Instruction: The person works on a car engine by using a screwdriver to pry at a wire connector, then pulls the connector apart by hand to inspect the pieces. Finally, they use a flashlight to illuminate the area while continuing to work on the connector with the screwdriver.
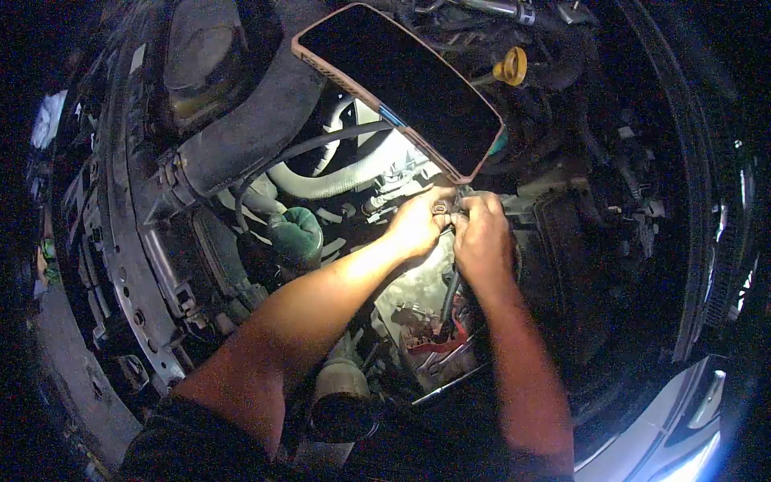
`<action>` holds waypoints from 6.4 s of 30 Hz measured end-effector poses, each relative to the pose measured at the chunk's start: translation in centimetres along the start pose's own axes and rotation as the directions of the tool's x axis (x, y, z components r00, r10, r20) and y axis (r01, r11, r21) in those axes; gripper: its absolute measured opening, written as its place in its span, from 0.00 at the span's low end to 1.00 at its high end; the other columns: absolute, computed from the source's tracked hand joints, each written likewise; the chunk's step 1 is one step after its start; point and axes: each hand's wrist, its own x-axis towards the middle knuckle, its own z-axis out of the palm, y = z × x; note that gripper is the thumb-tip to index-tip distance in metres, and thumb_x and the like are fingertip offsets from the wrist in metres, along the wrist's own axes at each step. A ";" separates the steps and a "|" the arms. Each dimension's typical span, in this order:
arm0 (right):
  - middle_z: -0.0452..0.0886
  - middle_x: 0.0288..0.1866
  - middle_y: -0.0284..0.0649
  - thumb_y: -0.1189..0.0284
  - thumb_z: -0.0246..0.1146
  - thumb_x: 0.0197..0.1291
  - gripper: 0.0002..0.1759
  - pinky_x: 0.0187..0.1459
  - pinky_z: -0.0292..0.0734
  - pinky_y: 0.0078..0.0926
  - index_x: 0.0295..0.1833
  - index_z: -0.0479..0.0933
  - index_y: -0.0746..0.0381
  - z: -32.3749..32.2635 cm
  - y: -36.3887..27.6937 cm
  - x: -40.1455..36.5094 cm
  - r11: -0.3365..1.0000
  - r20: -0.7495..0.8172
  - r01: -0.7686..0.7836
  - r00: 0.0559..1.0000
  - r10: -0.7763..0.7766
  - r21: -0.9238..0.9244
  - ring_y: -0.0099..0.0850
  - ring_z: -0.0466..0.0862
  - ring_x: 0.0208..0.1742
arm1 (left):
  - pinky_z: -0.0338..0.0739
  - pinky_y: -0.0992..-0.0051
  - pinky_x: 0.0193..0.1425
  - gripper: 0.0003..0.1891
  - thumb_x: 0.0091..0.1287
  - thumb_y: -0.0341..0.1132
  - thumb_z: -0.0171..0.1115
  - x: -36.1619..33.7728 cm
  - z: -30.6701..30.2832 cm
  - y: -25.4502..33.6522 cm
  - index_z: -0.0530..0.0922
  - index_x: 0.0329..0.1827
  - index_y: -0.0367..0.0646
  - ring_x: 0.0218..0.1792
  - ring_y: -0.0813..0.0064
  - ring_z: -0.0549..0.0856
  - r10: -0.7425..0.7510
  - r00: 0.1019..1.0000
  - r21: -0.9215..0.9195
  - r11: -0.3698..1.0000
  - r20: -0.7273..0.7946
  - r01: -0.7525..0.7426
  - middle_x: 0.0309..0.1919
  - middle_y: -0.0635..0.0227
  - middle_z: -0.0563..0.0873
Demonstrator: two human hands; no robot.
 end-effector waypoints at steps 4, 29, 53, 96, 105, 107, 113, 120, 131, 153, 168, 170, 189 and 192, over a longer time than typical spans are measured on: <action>0.81 0.46 0.54 0.81 0.68 0.54 0.11 0.52 0.79 0.43 0.44 0.79 0.70 0.0 0.0 -0.1 1.000 -0.005 0.010 1.000 -0.010 0.018 0.54 0.83 0.49 | 0.76 0.66 0.66 0.24 0.69 0.30 0.63 0.3 0.3 -0.7 0.74 0.69 0.40 0.62 0.57 0.83 -0.028 0.999 -0.051 0.998 0.027 0.029 0.59 0.49 0.84; 0.83 0.47 0.38 0.73 0.62 0.60 0.17 0.53 0.78 0.30 0.55 0.79 0.61 -11.8 0.9 -6.9 0.830 0.428 -0.518 0.811 0.400 0.205 0.30 0.82 0.46 | 0.77 0.69 0.63 0.25 0.67 0.32 0.66 0.4 0.0 -0.5 0.77 0.68 0.40 0.55 0.66 0.86 0.035 0.997 0.060 0.997 0.062 -0.038 0.54 0.53 0.87; 0.84 0.41 0.55 0.63 0.71 0.59 0.23 0.46 0.80 0.52 0.50 0.71 0.66 -4.6 3.1 -10.4 0.922 0.598 -0.017 0.756 0.266 -0.388 0.56 0.85 0.46 | 0.75 0.71 0.64 0.25 0.68 0.30 0.64 0.3 -0.2 -0.5 0.75 0.69 0.36 0.55 0.68 0.85 -0.003 0.997 -0.004 1.000 0.082 0.003 0.54 0.54 0.87; 0.82 0.44 0.57 0.66 0.69 0.59 0.31 0.46 0.82 0.48 0.64 0.67 0.67 -14.9 -1.2 -8.1 0.963 0.247 0.094 0.969 -0.029 -0.252 0.54 0.84 0.43 | 0.77 0.70 0.61 0.24 0.67 0.30 0.65 0.2 -0.4 -0.1 0.78 0.68 0.41 0.53 0.67 0.86 0.002 0.992 0.042 0.999 0.129 -0.007 0.53 0.54 0.88; 0.80 0.52 0.37 0.77 0.66 0.54 0.22 0.50 0.79 0.34 0.56 0.74 0.62 -14.7 -2.6 -3.3 0.827 -0.155 -0.059 0.972 0.175 0.559 0.31 0.80 0.50 | 0.78 0.67 0.61 0.25 0.66 0.33 0.63 0.3 -0.4 -0.5 0.77 0.67 0.39 0.53 0.63 0.87 -0.010 0.991 0.094 0.996 0.133 -0.003 0.51 0.52 0.88; 0.79 0.49 0.37 0.78 0.66 0.52 0.20 0.49 0.78 0.32 0.52 0.75 0.62 -13.2 -2.8 -2.2 0.873 -0.148 -0.018 0.984 0.102 0.487 0.30 0.80 0.48 | 0.78 0.67 0.61 0.24 0.66 0.33 0.63 0.4 -0.3 -0.7 0.78 0.66 0.39 0.53 0.63 0.87 -0.001 0.991 0.087 0.996 0.131 -0.011 0.51 0.52 0.88; 0.82 0.40 0.38 0.77 0.66 0.50 0.14 0.46 0.78 0.31 0.45 0.78 0.63 -9.9 -3.8 -1.0 0.869 -0.133 -0.021 0.986 0.100 0.494 0.30 0.82 0.40 | 0.77 0.67 0.62 0.24 0.64 0.34 0.64 0.1 -0.6 0.2 0.80 0.65 0.39 0.55 0.59 0.86 -0.039 0.991 0.034 0.999 0.125 0.035 0.56 0.49 0.86; 0.84 0.34 0.38 0.74 0.72 0.52 0.11 0.42 0.80 0.32 0.41 0.80 0.63 -8.5 -3.8 -0.6 0.959 -0.175 -0.038 0.981 0.090 0.281 0.30 0.84 0.35 | 0.76 0.66 0.65 0.25 0.64 0.36 0.65 0.2 -0.6 -0.1 0.79 0.65 0.40 0.59 0.55 0.84 0.019 0.994 0.058 0.998 0.111 -0.025 0.60 0.47 0.84; 0.86 0.32 0.42 0.67 0.70 0.61 0.10 0.40 0.79 0.37 0.37 0.81 0.63 -6.6 -3.6 -0.3 0.916 -0.191 -0.192 0.943 0.272 0.353 0.38 0.85 0.32 | 0.78 0.66 0.61 0.24 0.65 0.36 0.66 0.6 0.1 -1.1 0.80 0.65 0.42 0.52 0.58 0.86 0.056 0.996 0.137 0.988 0.068 -0.065 0.55 0.49 0.85; 0.85 0.36 0.40 0.65 0.69 0.65 0.14 0.36 0.83 0.29 0.43 0.79 0.66 -4.9 -2.0 -0.6 0.896 -0.193 -0.196 0.937 0.291 0.399 0.30 0.84 0.32 | 0.80 0.70 0.50 0.27 0.64 0.34 0.67 0.2 -0.5 -0.2 0.78 0.68 0.41 0.38 0.70 0.86 0.007 0.994 0.075 0.997 0.112 -0.015 0.42 0.56 0.89; 0.85 0.35 0.36 0.66 0.72 0.65 0.14 0.32 0.81 0.23 0.44 0.80 0.66 -4.6 -2.9 -0.5 0.885 -0.152 -0.254 0.930 0.334 0.391 0.23 0.83 0.31 | 0.77 0.66 0.61 0.26 0.63 0.35 0.66 0.2 -0.3 -0.2 0.79 0.66 0.41 0.53 0.58 0.86 0.035 0.995 0.087 0.995 0.090 -0.043 0.54 0.48 0.86; 0.85 0.35 0.36 0.66 0.73 0.64 0.14 0.33 0.80 0.24 0.44 0.81 0.66 -4.5 -2.9 -0.2 0.915 -0.175 -0.193 0.948 0.268 0.354 0.23 0.83 0.31 | 0.76 0.65 0.64 0.26 0.63 0.35 0.65 0.3 -0.4 -0.4 0.79 0.66 0.43 0.56 0.56 0.85 0.022 0.994 0.072 0.997 0.106 -0.030 0.55 0.46 0.85; 0.87 0.35 0.48 0.55 0.66 0.67 0.19 0.43 0.79 0.43 0.41 0.82 0.62 -5.3 -3.4 0.7 0.941 -0.170 -0.182 0.957 0.236 0.285 0.49 0.87 0.37 | 0.76 0.64 0.65 0.25 0.64 0.35 0.67 0.1 -0.6 0.6 0.80 0.66 0.45 0.57 0.53 0.84 -0.003 0.995 0.088 0.996 0.104 -0.006 0.56 0.49 0.85; 0.87 0.36 0.48 0.54 0.66 0.66 0.20 0.44 0.79 0.43 0.41 0.82 0.62 -5.2 -3.2 0.7 0.935 -0.170 -0.186 0.955 0.245 0.301 0.50 0.87 0.37 | 0.75 0.63 0.66 0.25 0.64 0.35 0.67 -0.1 -0.5 0.6 0.80 0.66 0.45 0.59 0.53 0.84 0.001 0.996 0.091 0.996 0.095 -0.010 0.57 0.48 0.84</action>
